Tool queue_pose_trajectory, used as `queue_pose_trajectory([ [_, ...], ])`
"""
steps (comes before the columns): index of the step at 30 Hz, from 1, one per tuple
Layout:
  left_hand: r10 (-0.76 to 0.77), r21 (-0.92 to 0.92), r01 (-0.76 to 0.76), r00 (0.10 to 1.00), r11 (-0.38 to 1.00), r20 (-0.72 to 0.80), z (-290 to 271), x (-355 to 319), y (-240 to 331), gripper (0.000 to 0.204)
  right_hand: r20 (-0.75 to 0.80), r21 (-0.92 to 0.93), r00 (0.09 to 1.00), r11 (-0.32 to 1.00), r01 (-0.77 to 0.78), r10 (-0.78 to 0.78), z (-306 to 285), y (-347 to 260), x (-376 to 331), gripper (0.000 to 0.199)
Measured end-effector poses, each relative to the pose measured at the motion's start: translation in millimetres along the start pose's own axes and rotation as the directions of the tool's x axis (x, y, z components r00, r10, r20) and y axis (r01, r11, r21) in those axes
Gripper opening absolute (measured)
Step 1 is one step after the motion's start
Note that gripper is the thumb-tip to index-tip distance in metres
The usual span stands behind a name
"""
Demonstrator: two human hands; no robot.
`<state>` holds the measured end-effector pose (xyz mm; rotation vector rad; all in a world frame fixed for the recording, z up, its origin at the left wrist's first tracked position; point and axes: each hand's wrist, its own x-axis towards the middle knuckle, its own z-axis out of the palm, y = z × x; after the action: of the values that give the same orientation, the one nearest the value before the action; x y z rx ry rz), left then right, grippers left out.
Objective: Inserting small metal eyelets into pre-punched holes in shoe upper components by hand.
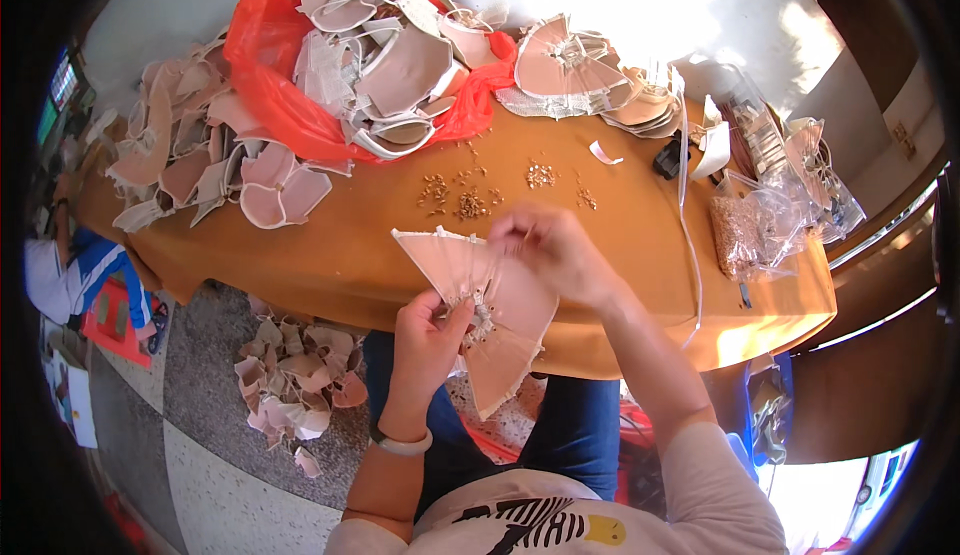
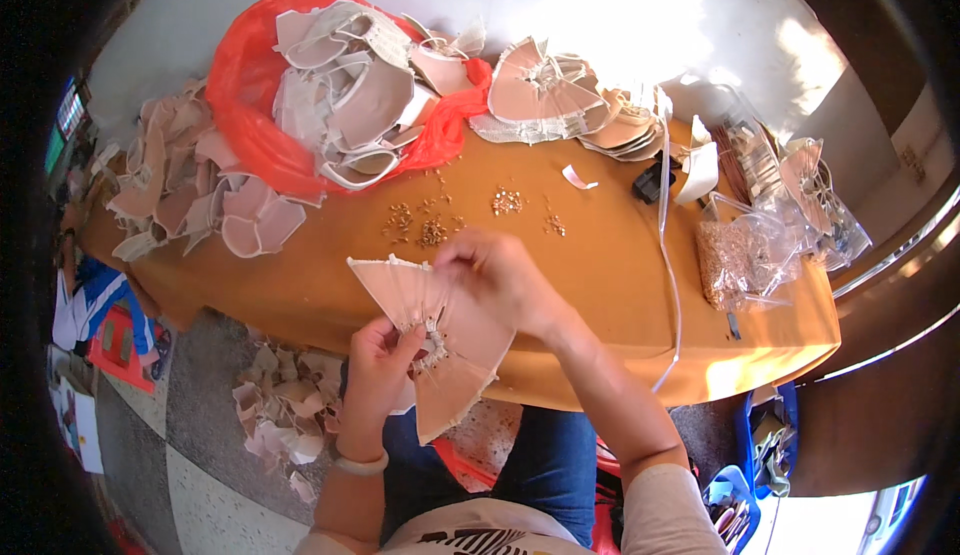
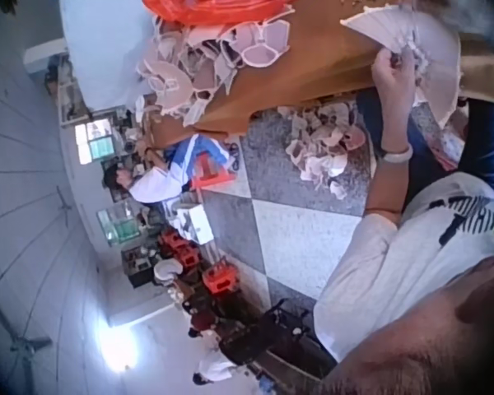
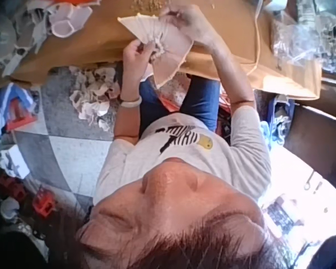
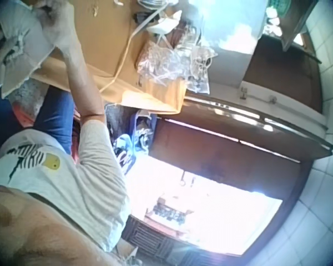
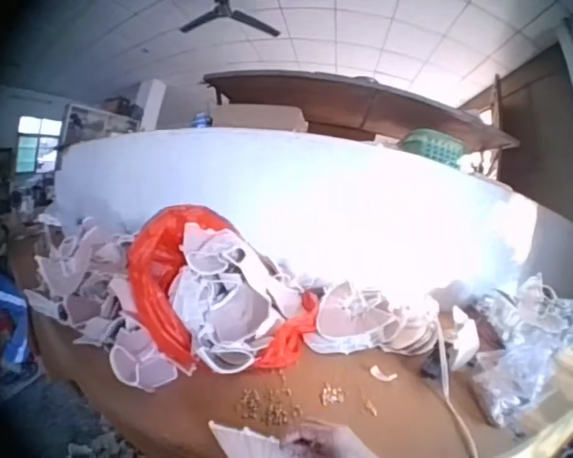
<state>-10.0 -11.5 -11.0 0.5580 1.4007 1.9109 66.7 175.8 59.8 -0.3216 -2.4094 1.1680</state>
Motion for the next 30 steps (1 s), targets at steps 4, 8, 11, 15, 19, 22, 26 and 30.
queue_pose_trajectory([
  [4, -0.003, 0.026, 0.002, 0.999, 1.000, 0.037, 8, 2, 4, 0.017, 0.189, 0.030, 0.961, 0.979, 0.200, -0.202, 14, -9, -25, 0.004],
  [8, 0.054, 0.033, -0.055, 0.998, 0.998, 0.019, 15, 3, 0, 0.018, 0.175, -0.063, 0.973, 0.985, 0.163, -0.150, 12, -10, -33, 0.005],
  [11, 0.048, 0.102, -0.049, 0.999, 0.994, 0.013, 20, 0, 7, 0.017, 0.138, -0.061, 0.982, 0.988, 0.139, -0.129, 12, -10, -36, 0.006],
  [15, 0.076, 0.113, -0.077, 0.997, 0.991, 0.012, 15, -1, -7, 0.018, 0.127, -0.042, 0.988, 0.995, 0.091, -0.085, 17, -10, -39, 0.009],
  [19, 0.187, 0.348, -0.196, 0.981, 0.917, 0.059, 11, -3, -8, 0.016, 0.001, -0.030, 0.997, 0.997, -0.072, 0.072, 22, -16, -38, 0.014],
  [22, 0.096, 0.262, -0.106, 0.994, 0.959, 0.050, 8, -7, -7, 0.016, 0.097, 0.003, 0.983, 0.987, -0.159, 0.158, 17, -13, -31, 0.012],
  [26, -0.027, 0.057, 0.023, 0.997, 0.998, 0.074, 8, -3, 1, 0.020, -0.090, -0.050, 0.970, 0.972, -0.230, 0.225, -8, 24, 11, 0.010],
  [30, -0.043, 0.054, 0.040, 0.997, 0.998, 0.057, 8, 0, 5, 0.025, -0.100, -0.228, 0.990, 0.967, -0.115, 0.095, -10, 61, 39, 0.013],
])
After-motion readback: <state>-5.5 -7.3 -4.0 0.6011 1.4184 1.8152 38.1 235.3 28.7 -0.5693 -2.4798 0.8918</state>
